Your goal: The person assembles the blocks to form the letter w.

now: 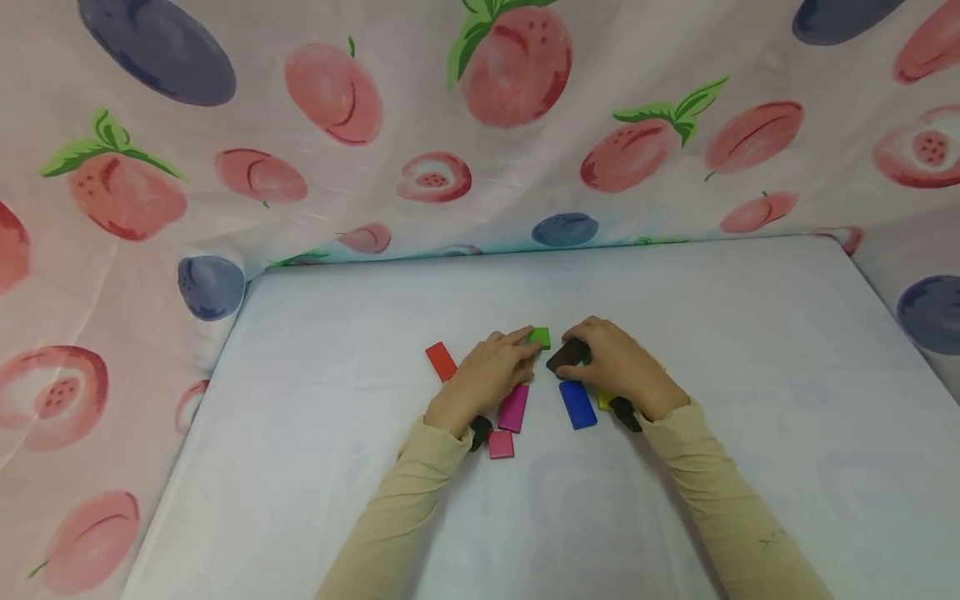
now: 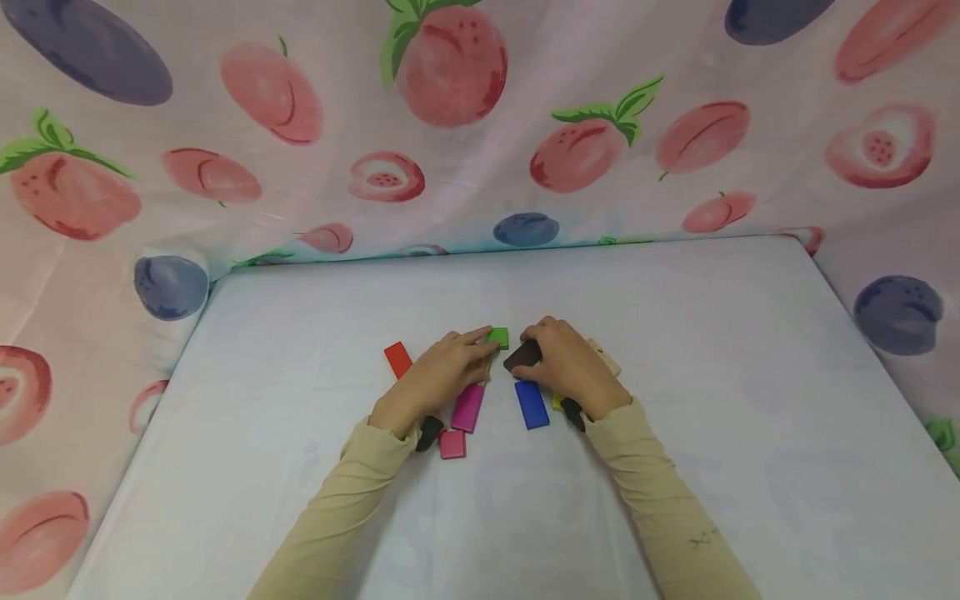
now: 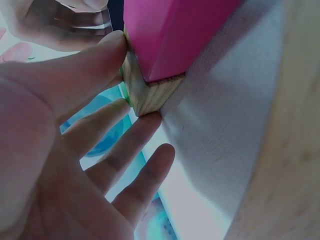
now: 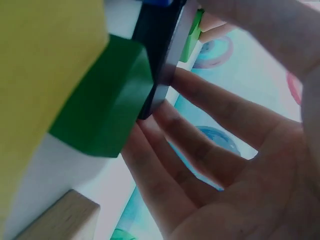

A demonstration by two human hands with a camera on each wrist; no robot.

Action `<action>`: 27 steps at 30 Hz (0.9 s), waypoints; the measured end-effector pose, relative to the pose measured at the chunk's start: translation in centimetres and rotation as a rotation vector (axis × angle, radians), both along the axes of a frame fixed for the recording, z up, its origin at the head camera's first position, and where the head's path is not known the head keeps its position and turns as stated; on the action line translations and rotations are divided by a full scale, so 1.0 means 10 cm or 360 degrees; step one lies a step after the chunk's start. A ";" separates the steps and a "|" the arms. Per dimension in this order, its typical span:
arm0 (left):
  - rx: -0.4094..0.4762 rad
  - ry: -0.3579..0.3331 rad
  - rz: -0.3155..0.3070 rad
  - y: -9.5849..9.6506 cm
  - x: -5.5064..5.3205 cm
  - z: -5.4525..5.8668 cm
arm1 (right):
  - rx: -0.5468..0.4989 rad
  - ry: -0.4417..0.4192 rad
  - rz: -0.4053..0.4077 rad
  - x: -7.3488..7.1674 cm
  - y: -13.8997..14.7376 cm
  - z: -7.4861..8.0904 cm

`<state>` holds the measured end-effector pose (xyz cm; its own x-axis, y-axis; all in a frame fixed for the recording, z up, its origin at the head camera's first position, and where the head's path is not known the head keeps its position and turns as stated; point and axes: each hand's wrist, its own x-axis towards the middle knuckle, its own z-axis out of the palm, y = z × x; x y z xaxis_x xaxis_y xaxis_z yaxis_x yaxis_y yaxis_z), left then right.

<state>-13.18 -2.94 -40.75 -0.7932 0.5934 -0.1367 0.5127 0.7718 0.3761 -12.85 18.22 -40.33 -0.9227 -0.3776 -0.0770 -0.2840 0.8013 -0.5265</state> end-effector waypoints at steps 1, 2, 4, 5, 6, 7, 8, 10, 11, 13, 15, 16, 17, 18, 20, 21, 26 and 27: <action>-0.0001 -0.0002 0.0001 0.00 0.00 0.00 | 0.0004 0.0001 0.0007 0.00 0.00 0.00; 0.0002 -0.0007 0.0002 0.00 0.00 0.00 | 0.0010 0.0005 0.0015 0.00 0.00 0.00; 0.0003 -0.0012 0.0005 0.00 0.00 0.00 | 0.0015 0.0009 0.0032 0.00 0.00 0.00; 0.0002 -0.0013 0.0007 0.00 0.00 0.00 | 0.0016 0.0011 0.0042 0.00 0.01 0.00; 0.0001 -0.0014 0.0008 0.00 0.00 0.00 | 0.0015 0.0013 0.0054 0.00 0.01 0.00; 0.0001 -0.0015 0.0010 0.00 -0.01 0.00 | 0.0013 0.0012 0.0061 0.00 0.01 0.00; 0.0003 -0.0017 0.0011 0.00 -0.01 0.00 | 0.0011 0.0011 0.0070 0.00 0.02 0.00; 0.0004 -0.0019 0.0014 0.00 -0.02 0.00 | 0.0005 0.0013 0.0090 0.00 0.02 -0.01; 0.0006 -0.0023 0.0016 0.00 -0.02 0.00 | 0.0004 0.0012 0.0095 0.00 0.02 -0.02; 0.0009 -0.0028 0.0017 0.00 -0.02 0.00 | 0.0001 0.0006 0.0100 0.00 0.03 -0.02; 0.0008 -0.0030 0.0019 0.00 -0.02 0.01 | -0.0003 -0.0002 0.0102 0.01 0.03 -0.02; 0.0007 -0.0032 0.0019 -0.01 -0.02 0.01 | -0.0004 -0.0007 0.0102 0.01 0.03 -0.02; 0.0005 -0.0032 0.0020 -0.01 -0.02 0.01 | -0.0005 -0.0014 0.0103 0.01 0.03 -0.02; 0.0003 -0.0033 0.0018 -0.01 -0.02 0.01 | -0.0007 -0.0019 0.0107 0.01 0.02 -0.02; -0.0002 -0.0035 0.0020 -0.01 -0.02 0.01 | -0.0001 -0.0030 0.0113 0.02 0.02 -0.02; -0.0003 -0.0038 0.0020 -0.01 -0.02 0.02 | 0.0003 -0.0035 0.0117 0.02 0.03 -0.02; -0.0010 -0.0048 0.0019 0.00 -0.02 0.02 | 0.0028 -0.0059 0.0131 0.04 0.03 -0.02; -0.0011 -0.0046 0.0018 0.00 -0.02 0.02 | 0.0027 -0.0059 0.0139 0.04 0.03 -0.02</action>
